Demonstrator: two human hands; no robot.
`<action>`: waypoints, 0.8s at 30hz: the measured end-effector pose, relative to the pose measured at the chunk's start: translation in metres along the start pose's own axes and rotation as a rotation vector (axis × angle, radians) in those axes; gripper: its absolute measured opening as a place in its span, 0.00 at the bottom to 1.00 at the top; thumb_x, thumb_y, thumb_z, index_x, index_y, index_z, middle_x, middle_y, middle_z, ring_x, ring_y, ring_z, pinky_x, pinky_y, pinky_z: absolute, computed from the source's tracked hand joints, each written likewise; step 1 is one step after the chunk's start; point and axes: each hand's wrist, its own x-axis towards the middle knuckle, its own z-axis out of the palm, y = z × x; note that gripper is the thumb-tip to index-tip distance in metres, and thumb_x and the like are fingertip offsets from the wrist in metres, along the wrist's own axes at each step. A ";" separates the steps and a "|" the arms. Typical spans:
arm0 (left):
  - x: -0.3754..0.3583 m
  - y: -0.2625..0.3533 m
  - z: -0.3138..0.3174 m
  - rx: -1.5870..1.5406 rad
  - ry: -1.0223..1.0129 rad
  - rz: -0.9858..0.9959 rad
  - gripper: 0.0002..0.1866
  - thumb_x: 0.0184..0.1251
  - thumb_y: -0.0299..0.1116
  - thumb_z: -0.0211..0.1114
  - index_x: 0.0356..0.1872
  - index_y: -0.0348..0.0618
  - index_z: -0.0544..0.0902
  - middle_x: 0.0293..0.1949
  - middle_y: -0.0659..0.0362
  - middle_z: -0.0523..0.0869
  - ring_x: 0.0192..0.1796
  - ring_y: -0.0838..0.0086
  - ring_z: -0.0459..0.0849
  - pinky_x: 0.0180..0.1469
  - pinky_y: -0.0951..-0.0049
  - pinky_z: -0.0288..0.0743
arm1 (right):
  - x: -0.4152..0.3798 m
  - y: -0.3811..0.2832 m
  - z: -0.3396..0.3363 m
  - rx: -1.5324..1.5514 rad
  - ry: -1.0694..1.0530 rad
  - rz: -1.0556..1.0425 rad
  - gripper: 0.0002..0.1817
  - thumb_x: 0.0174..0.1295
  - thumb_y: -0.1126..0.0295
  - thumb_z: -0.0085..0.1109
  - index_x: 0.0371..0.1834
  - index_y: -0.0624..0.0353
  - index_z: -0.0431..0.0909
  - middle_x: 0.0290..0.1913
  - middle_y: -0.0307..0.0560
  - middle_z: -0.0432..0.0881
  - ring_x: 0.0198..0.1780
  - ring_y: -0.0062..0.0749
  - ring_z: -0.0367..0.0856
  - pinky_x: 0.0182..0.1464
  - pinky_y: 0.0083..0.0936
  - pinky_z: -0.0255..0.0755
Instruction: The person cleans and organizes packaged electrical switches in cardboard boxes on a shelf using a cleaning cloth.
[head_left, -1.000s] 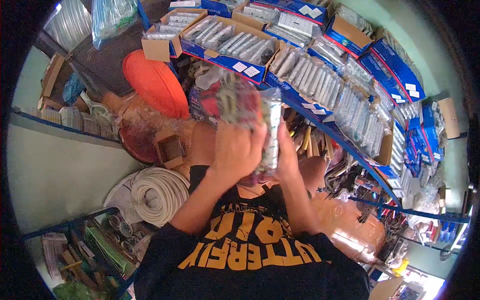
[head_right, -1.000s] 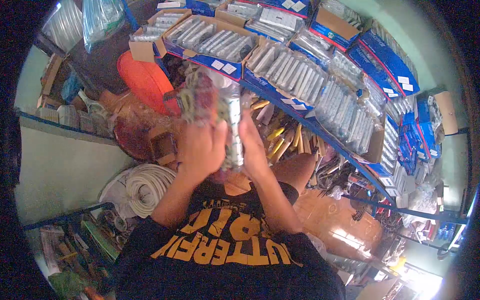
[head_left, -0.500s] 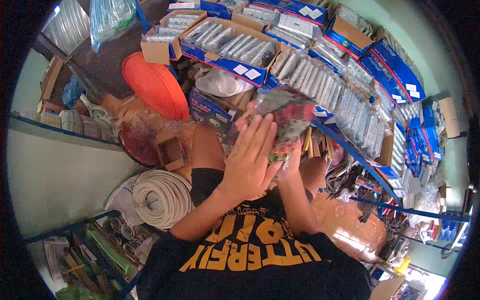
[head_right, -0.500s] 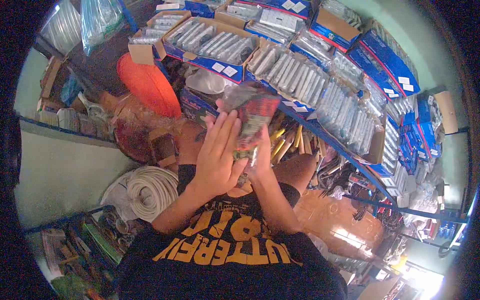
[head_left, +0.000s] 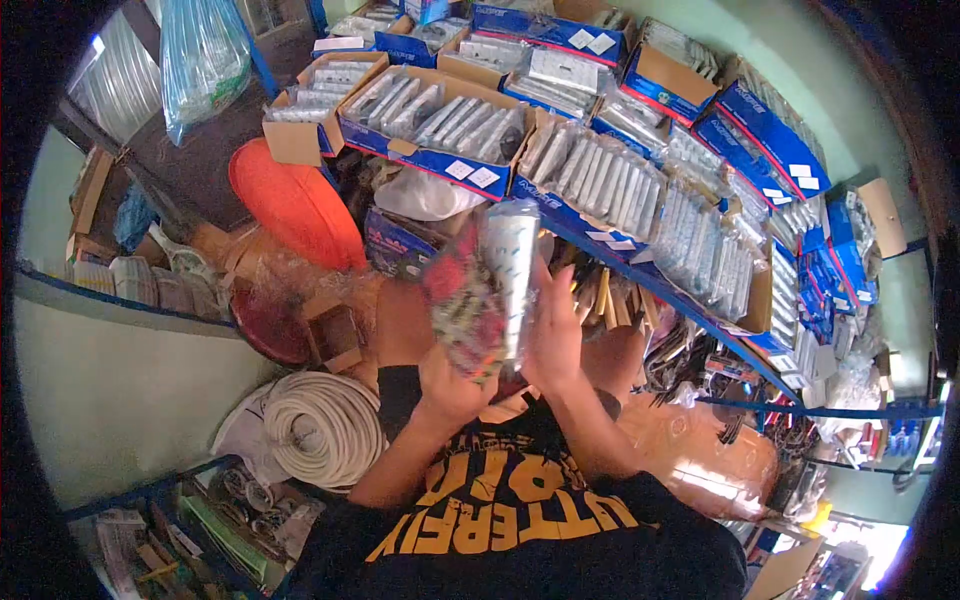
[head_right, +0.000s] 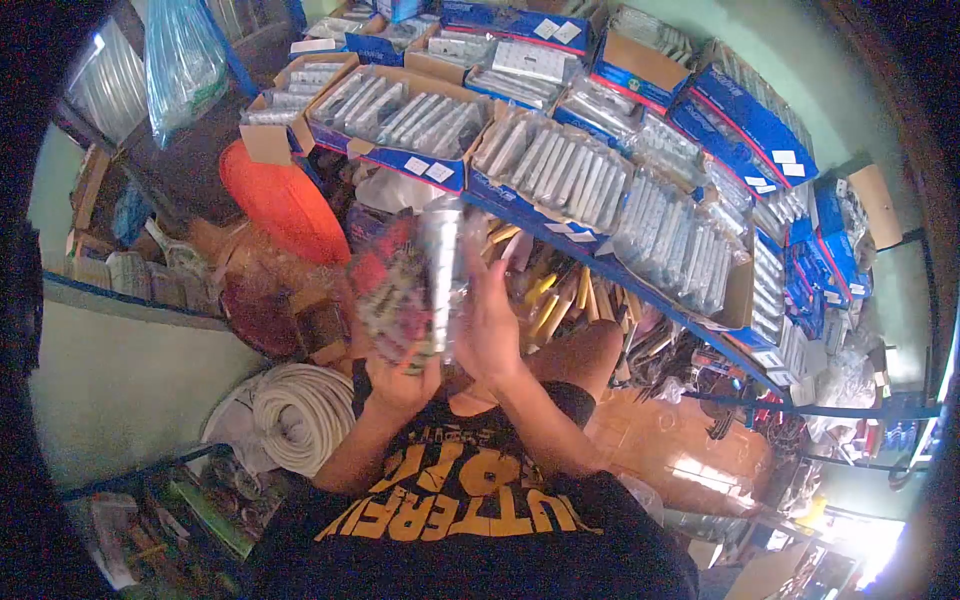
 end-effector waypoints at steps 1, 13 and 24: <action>0.002 -0.002 -0.006 0.000 0.104 0.093 0.16 0.59 0.28 0.62 0.48 0.32 0.79 0.46 0.48 0.83 0.49 0.58 0.82 0.55 0.64 0.73 | 0.003 0.002 -0.003 -0.081 -0.077 -0.068 0.37 0.74 0.45 0.34 0.74 0.66 0.51 0.72 0.49 0.60 0.72 0.38 0.59 0.72 0.36 0.52; 0.025 0.013 -0.005 -0.771 0.429 -0.616 0.13 0.66 0.23 0.60 0.50 0.31 0.76 0.47 0.55 0.82 0.49 0.73 0.79 0.52 0.72 0.72 | 0.015 -0.013 -0.012 -0.416 -0.063 -0.199 0.43 0.59 0.75 0.65 0.74 0.57 0.49 0.62 0.53 0.72 0.61 0.34 0.73 0.62 0.27 0.67; 0.030 0.018 -0.006 -0.630 0.349 -0.435 0.11 0.66 0.22 0.59 0.48 0.32 0.78 0.45 0.54 0.84 0.48 0.70 0.81 0.53 0.71 0.72 | 0.006 -0.011 -0.012 -0.734 0.008 -0.176 0.25 0.64 0.67 0.63 0.60 0.66 0.66 0.52 0.44 0.78 0.54 0.25 0.74 0.58 0.23 0.67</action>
